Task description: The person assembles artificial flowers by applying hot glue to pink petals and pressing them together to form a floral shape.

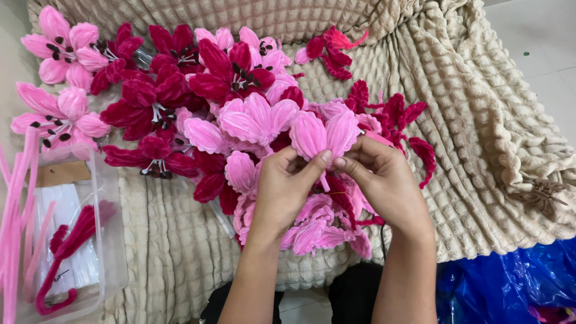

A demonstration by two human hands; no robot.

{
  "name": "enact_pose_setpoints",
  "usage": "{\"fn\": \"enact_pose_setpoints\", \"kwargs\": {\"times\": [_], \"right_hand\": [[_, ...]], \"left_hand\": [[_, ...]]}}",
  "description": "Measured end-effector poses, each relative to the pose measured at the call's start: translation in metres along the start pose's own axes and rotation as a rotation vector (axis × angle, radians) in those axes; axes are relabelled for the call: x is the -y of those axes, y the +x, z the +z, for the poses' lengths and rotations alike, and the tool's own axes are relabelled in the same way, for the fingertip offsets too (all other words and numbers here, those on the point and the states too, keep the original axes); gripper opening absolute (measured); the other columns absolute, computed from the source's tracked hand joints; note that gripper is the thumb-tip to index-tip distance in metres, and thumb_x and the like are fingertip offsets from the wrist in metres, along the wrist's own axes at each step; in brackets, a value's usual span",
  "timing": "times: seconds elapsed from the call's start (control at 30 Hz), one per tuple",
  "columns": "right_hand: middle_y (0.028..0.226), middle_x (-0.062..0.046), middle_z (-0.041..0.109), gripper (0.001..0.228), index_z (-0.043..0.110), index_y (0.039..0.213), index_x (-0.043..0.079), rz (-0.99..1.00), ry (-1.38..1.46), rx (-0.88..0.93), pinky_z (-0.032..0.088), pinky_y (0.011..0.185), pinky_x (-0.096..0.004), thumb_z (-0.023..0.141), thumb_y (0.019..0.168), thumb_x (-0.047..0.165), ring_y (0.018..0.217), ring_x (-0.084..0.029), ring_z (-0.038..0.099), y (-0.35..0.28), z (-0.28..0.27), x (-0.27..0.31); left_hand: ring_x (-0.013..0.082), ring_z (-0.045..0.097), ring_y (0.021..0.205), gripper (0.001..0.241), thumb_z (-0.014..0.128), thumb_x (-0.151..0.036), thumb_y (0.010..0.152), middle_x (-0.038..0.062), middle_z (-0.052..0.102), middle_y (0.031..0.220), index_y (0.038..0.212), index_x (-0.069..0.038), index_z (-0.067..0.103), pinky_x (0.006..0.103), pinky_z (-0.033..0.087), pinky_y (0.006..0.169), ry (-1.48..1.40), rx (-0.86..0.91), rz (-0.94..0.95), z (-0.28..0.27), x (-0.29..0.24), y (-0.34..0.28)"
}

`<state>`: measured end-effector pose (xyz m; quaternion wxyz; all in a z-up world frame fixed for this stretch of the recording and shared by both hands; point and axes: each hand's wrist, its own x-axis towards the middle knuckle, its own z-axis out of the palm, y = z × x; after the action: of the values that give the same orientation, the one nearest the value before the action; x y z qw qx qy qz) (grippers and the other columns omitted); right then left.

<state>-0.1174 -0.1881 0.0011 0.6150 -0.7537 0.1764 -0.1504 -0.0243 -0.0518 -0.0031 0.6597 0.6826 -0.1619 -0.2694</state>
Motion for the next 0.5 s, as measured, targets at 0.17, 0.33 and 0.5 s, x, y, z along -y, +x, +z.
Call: {"fn": "enact_pose_setpoints", "kwargs": {"times": [0.17,0.33,0.5], "right_hand": [[0.085,-0.012,0.080,0.013,0.076,0.100,0.008,0.294,-0.399,-0.015,0.055,0.087,-0.046,0.071,0.093,0.018,0.089,-0.030,0.073,-0.003,-0.022,-0.025],[0.087,-0.008,0.081,0.021,0.080,0.108,0.021,0.578,-0.796,-0.043,0.054,0.087,-0.050,0.065,0.096,0.030,0.098,-0.038,0.075,-0.005,-0.047,-0.042],[0.102,-0.007,0.078,0.023,0.078,0.105,0.027,0.675,-0.864,-0.219,0.056,0.092,-0.053,0.063,0.094,0.040,0.108,-0.035,0.072,-0.001,-0.056,-0.057]], "left_hand": [[0.0148,0.065,0.054,0.023,0.084,-0.033,0.081,0.003,0.069,0.059,0.077,-0.011,0.077,0.0273,0.049,0.050,0.238,-0.026,-0.071,0.018,0.038,0.011],[0.0280,0.073,0.067,0.025,0.081,-0.038,0.076,0.007,0.072,0.063,0.082,-0.014,0.079,0.0388,0.053,0.061,0.525,0.112,-0.164,0.025,0.039,0.011],[0.0354,0.076,0.099,0.031,0.080,-0.033,0.083,0.012,0.080,0.098,0.106,-0.014,0.076,0.0466,0.058,0.082,0.647,0.139,-0.193,0.026,0.038,0.016]]}}
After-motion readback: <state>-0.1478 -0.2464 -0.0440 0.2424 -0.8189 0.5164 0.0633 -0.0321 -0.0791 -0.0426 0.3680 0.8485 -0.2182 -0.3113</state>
